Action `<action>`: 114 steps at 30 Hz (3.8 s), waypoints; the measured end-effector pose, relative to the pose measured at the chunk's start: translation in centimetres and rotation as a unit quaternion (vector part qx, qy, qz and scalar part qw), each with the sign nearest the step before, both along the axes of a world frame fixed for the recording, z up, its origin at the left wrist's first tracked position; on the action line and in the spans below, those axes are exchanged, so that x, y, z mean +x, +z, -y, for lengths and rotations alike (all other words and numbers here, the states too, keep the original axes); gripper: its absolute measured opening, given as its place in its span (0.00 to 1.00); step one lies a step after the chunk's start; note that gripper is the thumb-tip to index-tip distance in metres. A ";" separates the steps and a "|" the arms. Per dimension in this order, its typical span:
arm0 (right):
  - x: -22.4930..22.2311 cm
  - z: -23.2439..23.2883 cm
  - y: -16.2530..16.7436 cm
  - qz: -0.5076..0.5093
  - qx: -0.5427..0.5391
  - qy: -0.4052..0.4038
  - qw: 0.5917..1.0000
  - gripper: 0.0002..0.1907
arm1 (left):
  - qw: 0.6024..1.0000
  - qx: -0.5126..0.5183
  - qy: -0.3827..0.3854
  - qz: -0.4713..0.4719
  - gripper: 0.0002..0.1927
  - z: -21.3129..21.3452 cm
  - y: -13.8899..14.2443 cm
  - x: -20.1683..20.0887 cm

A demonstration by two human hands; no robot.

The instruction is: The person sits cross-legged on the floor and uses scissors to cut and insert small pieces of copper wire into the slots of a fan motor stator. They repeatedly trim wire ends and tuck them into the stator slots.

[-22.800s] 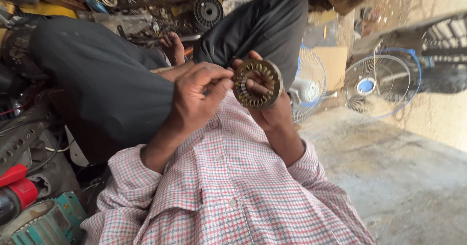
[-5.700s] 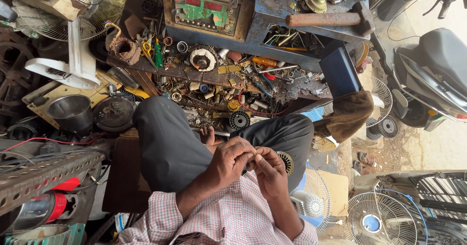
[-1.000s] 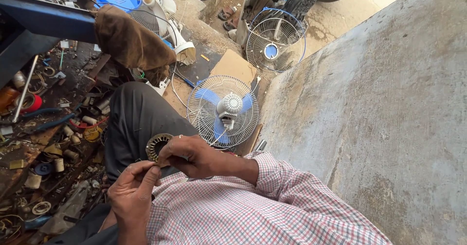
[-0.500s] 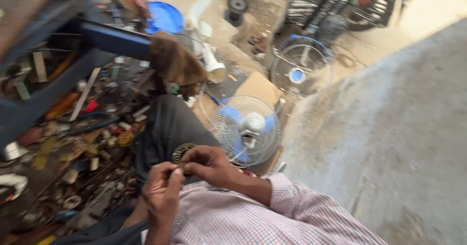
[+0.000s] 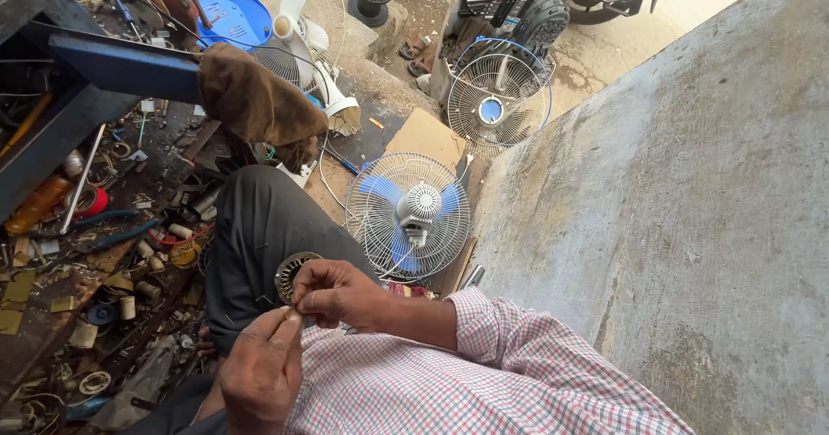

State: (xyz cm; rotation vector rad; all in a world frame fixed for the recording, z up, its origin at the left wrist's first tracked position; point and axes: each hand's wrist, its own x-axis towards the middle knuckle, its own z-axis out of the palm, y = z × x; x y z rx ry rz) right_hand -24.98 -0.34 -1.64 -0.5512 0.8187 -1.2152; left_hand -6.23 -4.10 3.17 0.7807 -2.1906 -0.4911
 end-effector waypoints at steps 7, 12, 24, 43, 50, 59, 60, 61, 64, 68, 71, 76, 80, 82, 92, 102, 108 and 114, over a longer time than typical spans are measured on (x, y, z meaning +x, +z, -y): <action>-0.4 0.7 2.3 -0.002 0.003 0.058 0.998 0.04 | 0.999 0.017 0.007 0.036 0.05 0.5 -0.3 0.3; -1.0 0.0 4.4 -0.315 -0.305 -0.002 0.899 0.10 | 0.980 0.177 0.048 -0.073 0.04 0.0 -1.6 1.0; -1.2 -0.1 3.8 -0.416 -0.349 -0.020 0.840 0.05 | 0.976 0.198 0.023 -0.086 0.06 -0.4 -0.8 0.5; -1.8 0.5 4.3 -0.375 -0.220 0.065 0.898 0.19 | 0.986 0.152 0.035 -0.057 0.12 1.6 -1.6 1.5; -0.4 2.7 1.6 -0.732 -0.140 0.112 0.658 0.48 | 0.975 0.167 0.143 -0.038 0.08 -0.1 -2.9 4.2; 2.9 4.4 0.6 -0.770 -0.092 0.160 0.610 0.51 | 0.968 0.172 0.177 -0.044 0.07 -0.6 -4.4 5.8; 2.5 4.6 0.7 -0.761 -0.081 0.169 0.621 0.49 | 0.969 0.166 0.179 -0.038 0.07 -0.5 -4.1 5.7; 2.1 4.8 0.8 -0.751 -0.070 0.178 0.632 0.48 | 0.970 0.160 0.182 -0.031 0.07 -0.5 -3.8 5.7; -0.6 5.1 0.6 -0.613 -0.087 0.070 0.782 0.44 | 0.974 0.141 0.171 -0.044 0.07 -0.2 -2.4 5.9; -3.3 4.6 -0.6 0.055 0.002 0.059 0.997 0.47 | 0.979 0.119 0.150 -0.067 0.08 0.4 -0.8 6.3; -4.1 2.2 -0.7 0.243 -0.047 0.095 0.964 0.48 | 0.985 0.098 0.116 -0.076 0.08 -0.2 0.5 6.2; -3.7 1.3 0.1 0.299 -0.091 0.125 0.942 0.47 | 0.976 0.170 0.084 -0.110 0.07 -0.6 2.9 4.6; -3.1 2.3 0.9 0.317 -0.094 0.141 0.933 0.46 | 0.989 0.104 0.034 -0.102 0.08 0.8 4.1 2.8; -2.8 2.5 0.9 0.321 -0.090 0.140 0.932 0.46 | 0.986 0.119 0.020 -0.112 0.09 1.2 4.2 2.0; -2.4 2.2 0.1 0.233 -0.093 0.101 0.963 0.45 | 0.994 0.102 -0.009 -0.041 0.10 2.7 3.0 0.8; -2.0 2.0 1.1 0.180 -0.081 0.071 0.978 0.44 | 0.996 0.057 -0.003 0.062 0.12 2.8 3.9 0.1; -1.2 1.3 1.2 0.170 -0.040 0.023 0.984 0.45 | 0.984 0.176 0.033 0.018 0.07 3.1 3.4 -0.5; -1.3 1.3 1.0 0.149 -0.057 0.025 0.987 0.41 | 0.986 0.167 0.023 -0.009 0.07 3.0 2.8 -0.1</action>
